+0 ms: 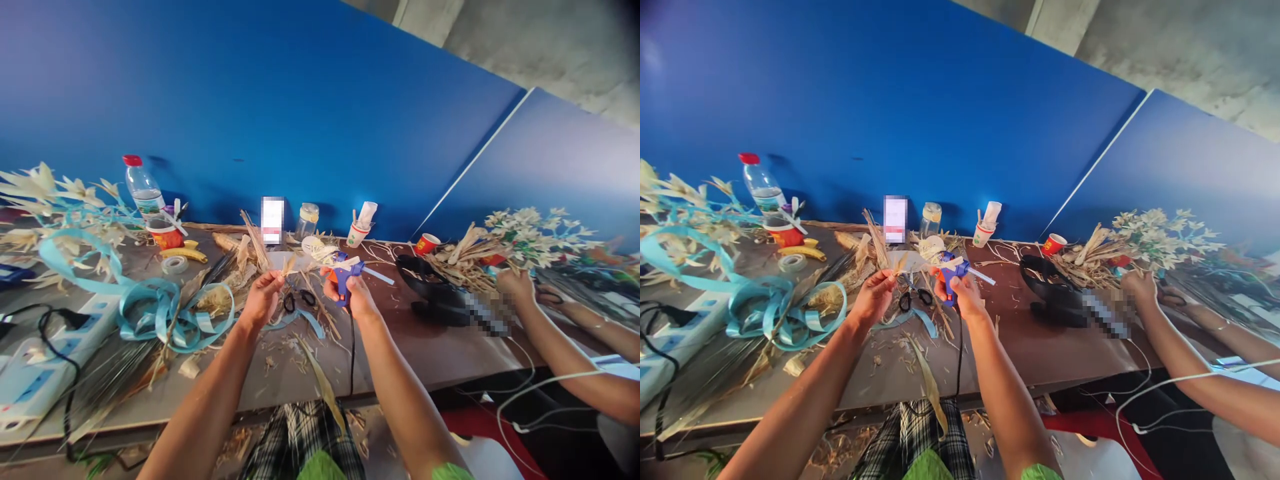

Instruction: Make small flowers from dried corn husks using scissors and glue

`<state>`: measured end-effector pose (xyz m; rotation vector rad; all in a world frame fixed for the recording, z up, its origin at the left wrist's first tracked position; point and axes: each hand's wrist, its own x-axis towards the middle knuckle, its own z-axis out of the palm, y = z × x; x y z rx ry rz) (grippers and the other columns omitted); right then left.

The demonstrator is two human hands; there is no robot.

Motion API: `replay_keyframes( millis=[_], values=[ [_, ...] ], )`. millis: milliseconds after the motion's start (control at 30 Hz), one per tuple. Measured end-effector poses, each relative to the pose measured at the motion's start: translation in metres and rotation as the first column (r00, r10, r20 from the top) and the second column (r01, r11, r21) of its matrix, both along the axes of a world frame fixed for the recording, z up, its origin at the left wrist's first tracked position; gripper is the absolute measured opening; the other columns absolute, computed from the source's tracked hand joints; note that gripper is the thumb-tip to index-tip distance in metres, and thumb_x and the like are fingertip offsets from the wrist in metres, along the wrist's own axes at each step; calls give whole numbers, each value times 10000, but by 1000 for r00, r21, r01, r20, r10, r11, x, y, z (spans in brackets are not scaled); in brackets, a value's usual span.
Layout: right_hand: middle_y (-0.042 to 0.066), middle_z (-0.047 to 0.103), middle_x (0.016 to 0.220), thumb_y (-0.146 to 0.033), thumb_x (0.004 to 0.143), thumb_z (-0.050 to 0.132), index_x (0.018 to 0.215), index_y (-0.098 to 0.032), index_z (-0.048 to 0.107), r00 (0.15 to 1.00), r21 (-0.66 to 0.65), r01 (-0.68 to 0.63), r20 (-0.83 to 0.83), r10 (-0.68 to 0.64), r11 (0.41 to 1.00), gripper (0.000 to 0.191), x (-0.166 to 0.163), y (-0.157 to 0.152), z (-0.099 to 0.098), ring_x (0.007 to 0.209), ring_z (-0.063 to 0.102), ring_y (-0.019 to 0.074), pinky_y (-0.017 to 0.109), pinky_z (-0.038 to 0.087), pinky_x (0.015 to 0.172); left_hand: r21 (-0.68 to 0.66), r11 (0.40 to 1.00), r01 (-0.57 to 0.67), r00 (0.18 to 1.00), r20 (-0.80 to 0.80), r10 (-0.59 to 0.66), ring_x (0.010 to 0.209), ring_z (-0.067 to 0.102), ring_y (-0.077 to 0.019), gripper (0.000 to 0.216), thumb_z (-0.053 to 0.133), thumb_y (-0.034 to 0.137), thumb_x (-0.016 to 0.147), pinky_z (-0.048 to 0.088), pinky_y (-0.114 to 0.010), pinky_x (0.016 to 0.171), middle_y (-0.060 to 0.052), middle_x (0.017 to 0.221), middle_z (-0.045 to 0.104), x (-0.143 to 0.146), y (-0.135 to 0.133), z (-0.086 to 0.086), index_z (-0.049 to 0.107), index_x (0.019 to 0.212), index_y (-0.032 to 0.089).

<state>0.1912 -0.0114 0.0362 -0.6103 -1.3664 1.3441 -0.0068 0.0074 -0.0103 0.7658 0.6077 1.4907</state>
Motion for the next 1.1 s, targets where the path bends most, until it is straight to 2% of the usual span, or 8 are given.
replay_keyframes(
  millis=[67,167,367,567,867,1100],
  values=[
    [24,547,761,-513,659,676,888,-159,590,998,-20,-54,40,54,998,430,-2,4,0,446,376,47,230,217,438,-6,1000,-10,1000,-12,10,549,402,-77,236,805,291,534,296,-242,590,32,546,519,-1,0,2,666,671,157],
    [9,539,727,-426,664,700,856,-155,591,996,-61,-60,56,63,996,349,-3,5,-2,439,374,44,228,208,429,0,1000,-10,1000,-26,10,554,400,-81,235,809,291,525,306,-245,603,33,548,523,-2,-1,4,676,672,165],
    [-23,481,546,-493,750,607,834,-140,601,988,-62,-105,110,111,993,363,8,4,-9,426,372,67,236,230,447,6,1000,-8,1000,-23,8,578,407,-73,212,802,255,550,316,-230,607,27,604,560,-2,-1,5,693,710,168],
    [39,574,818,-522,722,631,821,-167,571,985,-94,-117,114,127,989,374,13,5,-11,463,409,59,236,266,444,1,1000,16,998,-66,-16,562,391,-72,208,798,266,562,316,-224,581,26,589,538,-1,-1,4,687,704,163],
    [30,554,819,-520,733,628,838,-166,574,978,-112,-130,149,146,985,374,15,8,-14,461,412,55,229,273,433,2,1000,30,998,-57,-30,579,427,-73,206,798,260,570,340,-222,607,24,612,558,-1,-4,5,684,714,167],
    [17,533,746,-506,749,624,835,-149,574,966,-124,-164,180,185,979,370,16,9,-17,462,424,56,229,271,451,25,999,22,997,-72,-21,570,413,-67,212,797,263,570,327,-221,599,26,610,559,-1,-4,7,688,720,159]
  ],
)
